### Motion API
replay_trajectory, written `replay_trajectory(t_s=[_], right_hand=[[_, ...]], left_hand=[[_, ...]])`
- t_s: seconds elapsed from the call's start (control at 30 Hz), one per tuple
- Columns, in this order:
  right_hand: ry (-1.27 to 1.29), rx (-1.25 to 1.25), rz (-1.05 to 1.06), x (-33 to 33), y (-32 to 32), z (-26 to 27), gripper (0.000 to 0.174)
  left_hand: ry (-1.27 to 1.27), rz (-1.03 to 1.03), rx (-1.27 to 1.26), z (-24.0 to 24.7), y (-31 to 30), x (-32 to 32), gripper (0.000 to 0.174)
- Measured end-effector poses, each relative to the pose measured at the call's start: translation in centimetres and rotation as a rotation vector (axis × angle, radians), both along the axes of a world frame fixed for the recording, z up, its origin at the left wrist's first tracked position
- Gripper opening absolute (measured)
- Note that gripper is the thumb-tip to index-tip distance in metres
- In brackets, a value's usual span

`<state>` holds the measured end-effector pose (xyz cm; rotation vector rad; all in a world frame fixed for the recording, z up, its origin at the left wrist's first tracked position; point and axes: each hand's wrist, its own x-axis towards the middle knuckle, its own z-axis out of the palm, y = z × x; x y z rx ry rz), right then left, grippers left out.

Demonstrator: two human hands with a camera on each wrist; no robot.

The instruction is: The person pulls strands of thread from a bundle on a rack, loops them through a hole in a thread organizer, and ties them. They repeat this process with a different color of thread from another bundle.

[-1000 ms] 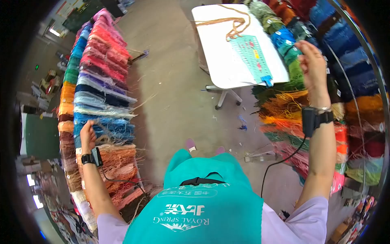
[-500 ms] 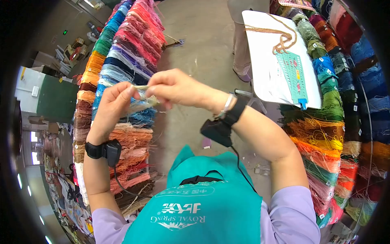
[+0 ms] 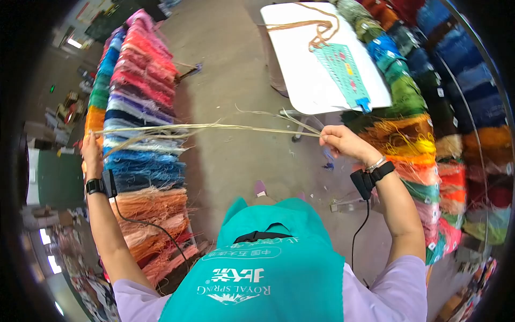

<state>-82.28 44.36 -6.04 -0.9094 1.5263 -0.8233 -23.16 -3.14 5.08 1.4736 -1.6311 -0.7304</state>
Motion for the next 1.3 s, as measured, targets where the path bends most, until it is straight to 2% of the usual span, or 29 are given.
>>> replay_trajectory(t_s=[0.1, 0.2, 0.3, 0.43, 0.47, 0.57, 0.63, 0.7, 0.77, 0.8, 0.83, 0.9, 0.97, 1.0, 1.03, 1.07, 1.17, 1.2, 1.3], right_hand=[[0.090, -0.038, -0.124, -2.0, 3.7, -0.4, 0.018], [0.130, -0.034, -0.293, -3.4, 6.8, -0.6, 0.017], [0.142, -0.021, -0.319, -3.6, 9.2, 1.0, 0.019], [0.290, -0.029, -0.426, -3.9, 11.3, 0.4, 0.019], [0.377, -0.099, -0.421, -4.3, 11.7, -0.6, 0.017], [0.523, -0.203, -0.594, -4.3, 12.5, -1.3, 0.017], [0.524, -0.245, -0.713, -4.3, 13.0, 0.4, 0.016], [0.522, -0.253, -0.875, -4.3, 13.8, 2.2, 0.016], [0.535, -0.331, -1.013, -4.5, 14.9, 3.8, 0.015], [0.541, -0.232, -1.075, -4.8, 16.2, 5.1, 0.014], [0.614, -0.384, -1.129, -5.0, 16.7, 5.7, 0.013], [0.648, -0.405, -1.240, -5.4, 19.0, 7.7, 0.014], [0.664, -0.475, -1.350, -6.3, 21.7, 9.3, 0.015], [0.686, -0.484, -1.485, -5.4, 21.9, 11.2, 0.016], [0.753, -0.463, -1.478, -6.3, 25.3, 11.6, 0.016], [0.680, -0.540, -1.507, -6.8, 27.6, 12.2, 0.015], [0.738, -0.579, -1.637, -5.9, 32.1, 14.5, 0.013], [0.749, -0.560, -1.676, -5.7, 33.5, 15.2, 0.013], [0.875, -0.481, -1.787, -5.2, 37.9, 16.4, 0.014]], left_hand=[[-0.079, -0.067, -0.072, -1.7, -3.1, -0.7, 0.034], [-0.006, 0.031, -0.003, -1.8, -4.0, -1.7, 0.036], [-0.099, -0.055, -0.013, -2.4, -5.3, -2.4, 0.037], [-0.116, -0.027, -0.020, -2.7, -5.6, -4.8, 0.035], [-0.099, 0.000, 0.013, -3.0, -5.7, -5.3, 0.034], [-0.140, -0.134, -0.023, -4.2, -7.9, -5.5, 0.034], [-0.227, -0.285, -0.072, -5.1, -8.8, -6.2, 0.033], [-0.294, -0.349, -0.132, -6.4, -9.2, -7.3, 0.032], [-0.353, -0.464, -0.047, -7.0, -8.3, -9.1, 0.029], [-0.328, -0.531, -0.020, -7.5, -7.7, -10.1, 0.029], [-0.303, -0.597, 0.008, -8.1, -7.1, -11.2, 0.029], [-0.272, -0.735, 0.006, -9.0, -5.7, -13.4, 0.030], [-0.345, -0.712, 0.116, -8.0, -3.4, -15.7, 0.030], [-0.345, -0.748, 0.100, -8.8, -4.1, -15.8, 0.030], [-0.344, -0.783, 0.081, -9.9, -4.8, -16.0, 0.030], [-0.298, -0.810, 0.092, -11.2, -5.7, -15.9, 0.030], [-0.326, -0.841, 0.160, -11.5, -5.4, -17.6, 0.029], [-0.274, -0.877, 0.117, -12.1, -5.4, -18.2, 0.028], [-0.261, -0.910, 0.194, -12.3, -5.7, -20.5, 0.028]])
